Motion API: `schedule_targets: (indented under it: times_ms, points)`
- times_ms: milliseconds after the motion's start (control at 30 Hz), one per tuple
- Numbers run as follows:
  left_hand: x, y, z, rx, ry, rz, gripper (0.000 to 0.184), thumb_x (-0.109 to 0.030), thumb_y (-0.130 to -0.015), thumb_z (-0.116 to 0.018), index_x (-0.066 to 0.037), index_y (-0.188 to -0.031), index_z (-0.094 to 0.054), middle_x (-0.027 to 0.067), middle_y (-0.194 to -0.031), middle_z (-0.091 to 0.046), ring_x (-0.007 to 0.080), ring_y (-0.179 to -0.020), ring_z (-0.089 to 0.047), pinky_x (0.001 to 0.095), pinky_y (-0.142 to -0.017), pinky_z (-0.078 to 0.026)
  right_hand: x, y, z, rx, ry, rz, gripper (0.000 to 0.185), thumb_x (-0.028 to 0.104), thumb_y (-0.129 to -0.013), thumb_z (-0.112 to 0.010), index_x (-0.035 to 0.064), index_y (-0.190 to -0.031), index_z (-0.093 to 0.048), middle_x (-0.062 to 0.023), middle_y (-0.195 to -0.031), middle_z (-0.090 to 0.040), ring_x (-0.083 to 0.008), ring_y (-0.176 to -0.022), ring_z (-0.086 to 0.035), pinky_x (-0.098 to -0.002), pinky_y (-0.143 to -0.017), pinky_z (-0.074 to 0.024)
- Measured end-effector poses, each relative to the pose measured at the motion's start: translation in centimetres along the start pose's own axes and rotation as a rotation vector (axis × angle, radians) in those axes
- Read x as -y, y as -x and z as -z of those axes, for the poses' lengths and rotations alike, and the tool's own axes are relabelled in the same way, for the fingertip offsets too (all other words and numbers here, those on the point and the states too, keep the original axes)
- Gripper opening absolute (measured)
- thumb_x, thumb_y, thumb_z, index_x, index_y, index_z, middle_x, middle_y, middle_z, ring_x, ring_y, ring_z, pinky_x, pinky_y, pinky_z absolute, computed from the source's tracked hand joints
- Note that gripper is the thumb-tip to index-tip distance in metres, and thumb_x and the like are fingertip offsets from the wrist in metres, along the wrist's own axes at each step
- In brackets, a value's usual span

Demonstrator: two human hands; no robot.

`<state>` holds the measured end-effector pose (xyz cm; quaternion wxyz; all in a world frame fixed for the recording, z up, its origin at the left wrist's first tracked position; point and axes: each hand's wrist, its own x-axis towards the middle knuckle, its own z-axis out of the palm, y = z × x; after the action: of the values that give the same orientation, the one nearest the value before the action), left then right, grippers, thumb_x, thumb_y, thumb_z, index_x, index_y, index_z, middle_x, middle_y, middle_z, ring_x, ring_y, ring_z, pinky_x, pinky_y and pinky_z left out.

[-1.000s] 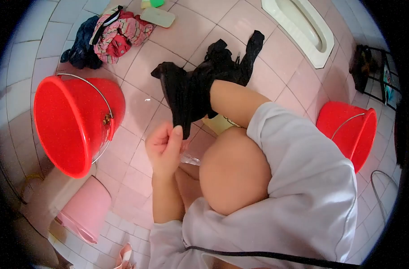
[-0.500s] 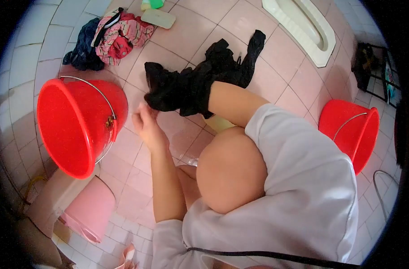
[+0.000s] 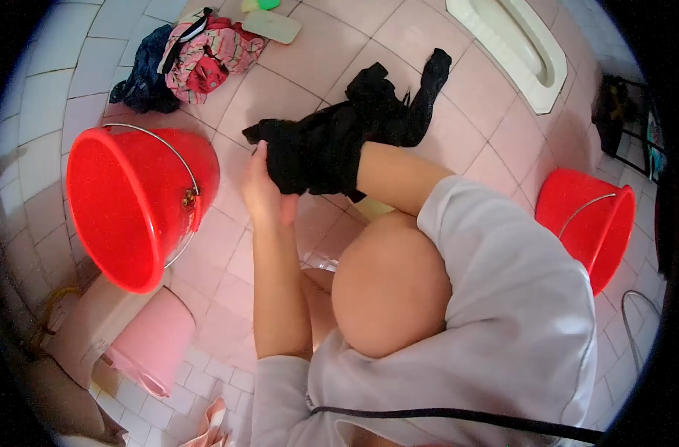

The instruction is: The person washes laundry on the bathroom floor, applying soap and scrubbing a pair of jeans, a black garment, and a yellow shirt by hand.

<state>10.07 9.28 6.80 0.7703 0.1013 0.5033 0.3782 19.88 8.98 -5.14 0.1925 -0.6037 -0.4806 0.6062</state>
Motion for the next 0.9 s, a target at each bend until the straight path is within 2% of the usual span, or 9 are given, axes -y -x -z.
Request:
schedule_targets:
  times_ms: [167, 300, 367, 400, 567, 767, 833, 867, 900]
  points:
    - [1.3, 1.1, -0.8, 0.085, -0.312, -0.084, 0.027, -0.018, -0.088, -0.056, 0.001, -0.107, -0.056, 0.0110, -0.100, -0.062, 0.0230, -0.090, -0.061, 0.0344, -0.079, -0.050, -0.5, 0.4, 0.3, -0.007, -0.005, -0.018, 0.049, 0.031, -0.079, -0.057, 0.0067, -0.121, -0.052, -0.0112, -0.121, -0.055, -0.0242, -0.114, -0.048, -0.0347, -0.089, -0.0419]
    - [2.2, -0.9, 1.8, -0.112, -0.496, -0.397, 0.045, -0.012, -0.077, -0.070, 0.003, -0.113, -0.049, 0.0129, -0.110, -0.056, 0.0220, -0.096, -0.057, 0.0318, -0.081, -0.047, -0.1, 0.2, 0.9, -0.015, -0.006, -0.011, 0.049, 0.031, -0.079, -0.057, 0.0068, -0.121, -0.052, -0.0111, -0.121, -0.055, -0.0241, -0.114, -0.048, -0.0347, -0.089, -0.0419]
    - [2.1, 0.5, 2.8, -0.252, -1.422, -0.858, 0.066, -0.014, -0.065, -0.079, 0.004, -0.117, -0.043, 0.0152, -0.113, -0.051, 0.0243, -0.100, -0.053, 0.0335, -0.088, -0.044, 1.1, -0.7, 0.7, -0.025, 0.004, 0.016, 0.049, 0.031, -0.079, -0.057, 0.0068, -0.121, -0.052, -0.0111, -0.121, -0.055, -0.0241, -0.114, -0.048, -0.0347, -0.089, -0.0418]
    - [1.7, 2.2, 1.3, 0.007, -1.418, -0.589, 0.077, -0.015, -0.055, -0.082, 0.006, -0.116, -0.040, 0.0187, -0.109, -0.047, 0.0302, -0.102, -0.050, 0.0380, -0.093, -0.039, 1.9, -1.4, 0.8, -0.026, 0.011, 0.033, 0.049, 0.031, -0.079, -0.057, 0.0068, -0.122, -0.052, -0.0111, -0.121, -0.055, -0.0241, -0.114, -0.048, -0.0347, -0.089, -0.0418]
    - [5.8, 1.2, 1.3, -0.074, -1.543, -1.012, 0.054, -0.004, -0.060, -0.072, 0.003, -0.108, -0.049, 0.0216, -0.105, -0.052, 0.0371, -0.098, -0.053, 0.0420, -0.085, -0.043, 5.6, -4.3, -0.2, 0.017, 0.121, 0.080, 0.049, 0.031, -0.079, -0.057, 0.0070, -0.122, -0.052, -0.0110, -0.121, -0.055, -0.0240, -0.114, -0.048, -0.0346, -0.089, -0.0418]
    - [-3.2, -6.6, 12.9, -0.275, -1.692, -0.409, 0.038, 0.005, -0.067, -0.047, 0.004, -0.105, -0.055, 0.0255, -0.100, -0.059, 0.0420, -0.085, -0.060, 0.0448, -0.071, -0.050, 3.9, 0.4, 0.6, 0.319, 0.367, -0.028, 0.049, 0.031, -0.079, -0.057, 0.0071, -0.122, -0.052, -0.0108, -0.121, -0.055, -0.0238, -0.115, -0.047, -0.0345, -0.089, -0.0417]
    - [-4.4, -6.1, 15.6, -0.521, -0.604, 0.040, 0.044, 0.006, -0.067, -0.044, 0.003, -0.110, -0.052, 0.0228, -0.105, -0.058, 0.0413, -0.091, -0.060, 0.0499, -0.075, -0.051, 3.1, 2.7, 3.7, 0.314, 0.168, -0.141, 0.050, 0.031, -0.079, -0.057, 0.0071, -0.122, -0.052, -0.0108, -0.121, -0.055, -0.0238, -0.115, -0.047, -0.0345, -0.089, -0.0417]
    - [-5.5, -5.0, 17.6, -0.422, -0.315, 0.063, 0.047, 0.003, -0.068, -0.044, 0.001, -0.115, -0.049, 0.0206, -0.109, -0.056, 0.0402, -0.097, -0.057, 0.0561, -0.079, -0.050, 1.0, 2.8, 6.0, 0.390, -0.124, -0.184, 0.050, 0.032, -0.078, -0.059, 0.0068, -0.121, -0.053, -0.0099, -0.120, -0.055, -0.0220, -0.115, -0.047, -0.0330, -0.090, -0.0411]
    - [-6.3, -4.0, 19.2, -0.400, -0.183, 0.143, 0.050, -0.001, -0.067, -0.046, 0.002, -0.118, -0.047, 0.0194, -0.112, -0.055, 0.0376, -0.104, -0.054, 0.0539, -0.088, -0.047, 2.5, 6.5, 8.5, 0.002, -0.239, -0.277, 0.047, 0.034, -0.079, -0.061, 0.0045, -0.115, -0.057, -0.0092, -0.116, -0.058, -0.0213, -0.107, -0.053, -0.0326, -0.087, -0.0437]
